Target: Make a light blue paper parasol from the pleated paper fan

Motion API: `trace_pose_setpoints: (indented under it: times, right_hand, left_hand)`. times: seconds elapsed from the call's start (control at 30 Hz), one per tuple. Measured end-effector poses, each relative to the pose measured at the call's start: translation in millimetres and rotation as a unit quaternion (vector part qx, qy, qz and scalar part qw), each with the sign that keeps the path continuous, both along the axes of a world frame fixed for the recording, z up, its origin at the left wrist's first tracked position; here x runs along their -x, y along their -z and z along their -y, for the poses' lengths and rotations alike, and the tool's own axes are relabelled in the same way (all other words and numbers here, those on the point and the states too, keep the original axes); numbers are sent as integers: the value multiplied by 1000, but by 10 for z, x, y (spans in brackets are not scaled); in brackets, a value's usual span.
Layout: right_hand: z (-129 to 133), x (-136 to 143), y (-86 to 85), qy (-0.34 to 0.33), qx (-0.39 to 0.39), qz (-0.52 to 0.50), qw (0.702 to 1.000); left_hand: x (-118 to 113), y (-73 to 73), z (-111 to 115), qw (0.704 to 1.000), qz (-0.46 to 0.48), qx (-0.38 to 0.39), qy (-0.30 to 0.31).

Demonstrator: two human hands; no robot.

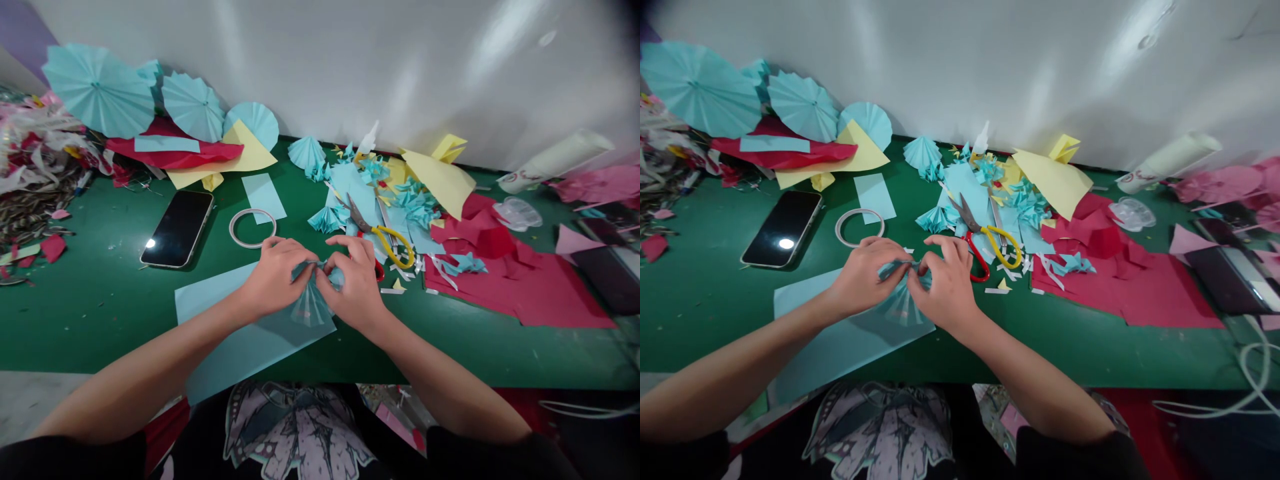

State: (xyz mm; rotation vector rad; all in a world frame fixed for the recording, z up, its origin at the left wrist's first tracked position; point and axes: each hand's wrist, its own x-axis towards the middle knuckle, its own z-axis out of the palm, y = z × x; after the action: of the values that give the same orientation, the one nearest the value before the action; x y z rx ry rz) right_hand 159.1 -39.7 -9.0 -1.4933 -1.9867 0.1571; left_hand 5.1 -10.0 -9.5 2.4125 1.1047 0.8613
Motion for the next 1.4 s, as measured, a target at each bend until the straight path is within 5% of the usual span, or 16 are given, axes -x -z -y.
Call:
trace_pose_setpoints:
  times: [0.67,1.13,1.4]
  right_hand:
    - [-2,-10,21,3,-23,29,999]
    - [-66,-106,-72,5,-63,-9,998]
    - [-229,-282,-85,122,-100,19,987]
  left_hand:
    - [12,-15,-10,1000,0,4,14]
    - [62,-47,-101,986,-40,55,-154]
    - [79,-94,-88,981,6,104,-164]
